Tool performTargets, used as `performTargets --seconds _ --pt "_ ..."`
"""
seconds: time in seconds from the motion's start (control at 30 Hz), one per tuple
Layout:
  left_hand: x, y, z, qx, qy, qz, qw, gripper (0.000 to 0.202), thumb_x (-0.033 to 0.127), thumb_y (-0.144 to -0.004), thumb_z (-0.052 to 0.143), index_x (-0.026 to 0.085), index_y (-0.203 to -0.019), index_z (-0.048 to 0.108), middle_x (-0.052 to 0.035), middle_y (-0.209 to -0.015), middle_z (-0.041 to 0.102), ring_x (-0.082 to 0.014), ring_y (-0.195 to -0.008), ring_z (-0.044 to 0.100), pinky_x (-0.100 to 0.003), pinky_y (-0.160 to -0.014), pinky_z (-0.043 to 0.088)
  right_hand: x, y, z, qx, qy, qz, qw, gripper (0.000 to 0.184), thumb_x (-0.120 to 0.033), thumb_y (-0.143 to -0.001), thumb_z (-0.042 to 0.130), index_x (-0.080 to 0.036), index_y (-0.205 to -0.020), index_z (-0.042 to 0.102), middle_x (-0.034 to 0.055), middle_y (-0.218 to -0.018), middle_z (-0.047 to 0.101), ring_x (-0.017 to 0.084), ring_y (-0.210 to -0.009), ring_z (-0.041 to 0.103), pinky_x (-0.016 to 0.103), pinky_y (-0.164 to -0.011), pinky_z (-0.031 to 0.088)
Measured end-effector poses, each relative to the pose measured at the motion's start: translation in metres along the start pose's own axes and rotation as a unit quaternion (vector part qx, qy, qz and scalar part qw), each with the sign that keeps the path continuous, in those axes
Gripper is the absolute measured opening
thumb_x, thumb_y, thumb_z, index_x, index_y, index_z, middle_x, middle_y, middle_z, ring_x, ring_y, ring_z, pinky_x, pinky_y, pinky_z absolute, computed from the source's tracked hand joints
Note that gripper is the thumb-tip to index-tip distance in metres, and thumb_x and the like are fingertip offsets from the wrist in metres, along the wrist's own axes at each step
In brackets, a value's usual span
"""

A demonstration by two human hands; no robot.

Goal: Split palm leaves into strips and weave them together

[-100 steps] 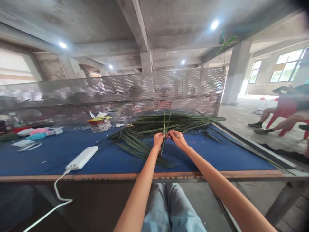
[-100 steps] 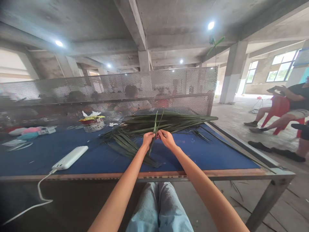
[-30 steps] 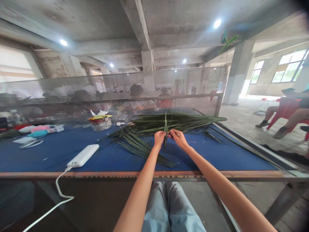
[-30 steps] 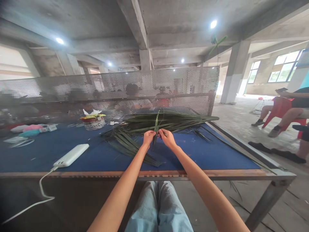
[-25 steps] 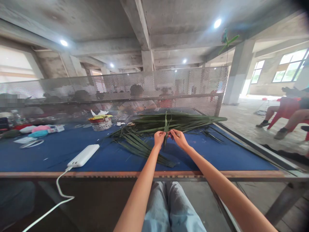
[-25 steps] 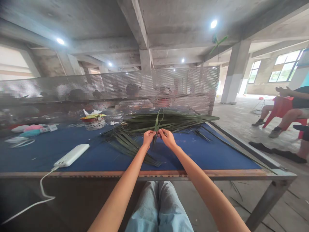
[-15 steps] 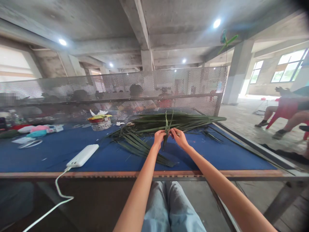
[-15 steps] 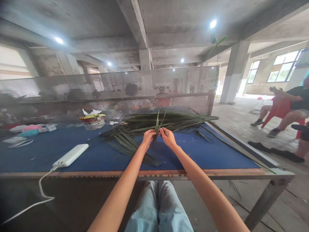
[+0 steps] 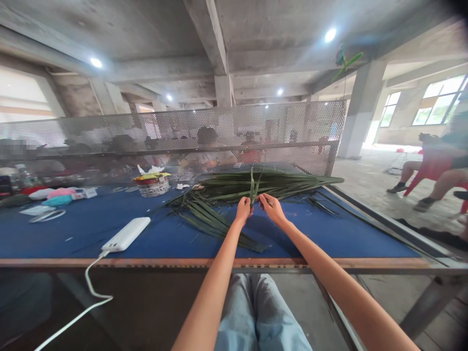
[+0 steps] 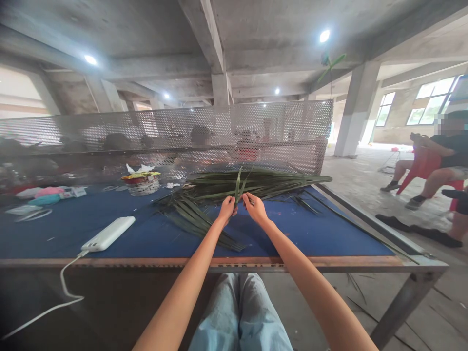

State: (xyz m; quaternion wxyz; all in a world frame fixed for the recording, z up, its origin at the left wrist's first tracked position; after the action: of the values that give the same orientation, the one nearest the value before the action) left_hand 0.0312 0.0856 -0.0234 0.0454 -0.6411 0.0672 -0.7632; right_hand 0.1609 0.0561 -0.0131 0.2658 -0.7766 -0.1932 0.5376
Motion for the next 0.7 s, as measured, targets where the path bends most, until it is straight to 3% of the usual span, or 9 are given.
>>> performTargets --seconds 0.17,0.3,0.47,0.7 --pt "0.0009 -0.0022 0.0022 -0.012 -0.009 -0.037 0.999 0.015 0.021 -0.086 0.054 0.019 -0.077 0.043 0.0074 -0.046 0.045 -0.0059 -0.038 0.041 -0.016 -0.042 0.024 0.0024 -0.0009 -0.0015 0.015 0.004 0.006 1.000 0.053 -0.064 -0.088 0.034 -0.019 -0.084 0.062 0.0034 -0.064 0.059 0.015 -0.056 0.050 0.024 -0.055 0.041" --pt "0.0017 -0.0023 0.0032 -0.034 -0.015 -0.017 0.999 0.011 0.014 -0.083 0.054 0.018 -0.081 0.044 0.0038 -0.050 0.055 -0.0091 -0.041 0.049 -0.019 -0.046 0.033 0.0033 -0.0013 -0.0021 0.026 0.012 0.010 1.000 0.053 -0.063 -0.088 0.035 -0.019 -0.083 0.063 0.0036 -0.064 0.059 0.015 -0.057 0.051 0.024 -0.056 0.041" --pt "0.0027 -0.0005 0.0038 -0.032 0.009 0.002 0.999 0.013 0.019 -0.082 0.060 0.018 -0.080 0.048 0.0020 -0.053 0.062 -0.0143 -0.047 0.060 -0.027 -0.056 0.048 0.0027 -0.0011 -0.0016 0.025 0.015 0.005 1.000 0.053 -0.063 -0.088 0.034 -0.019 -0.081 0.063 0.0034 -0.062 0.060 0.016 -0.059 0.053 0.024 -0.057 0.041" --pt "0.0014 -0.0008 0.0019 -0.047 -0.011 0.008 0.999 0.020 0.024 -0.083 0.060 0.015 -0.066 0.058 -0.0043 -0.053 0.064 -0.0214 -0.059 0.067 -0.035 -0.067 0.052 0.0002 -0.0006 -0.0016 0.013 0.002 0.002 1.000 0.056 -0.066 -0.087 0.033 -0.019 -0.082 0.063 0.0026 -0.061 0.060 0.016 -0.058 0.054 0.025 -0.057 0.042"
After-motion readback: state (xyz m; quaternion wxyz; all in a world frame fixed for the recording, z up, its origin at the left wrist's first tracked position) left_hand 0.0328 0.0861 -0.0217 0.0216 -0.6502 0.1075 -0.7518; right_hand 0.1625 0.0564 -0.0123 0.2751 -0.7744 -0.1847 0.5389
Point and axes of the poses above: each hand's wrist, its own y-axis away from the middle knuckle, its own z-axis out of the palm, x = y × z, the point moved 2 cm from there along -y, towards the middle knuckle
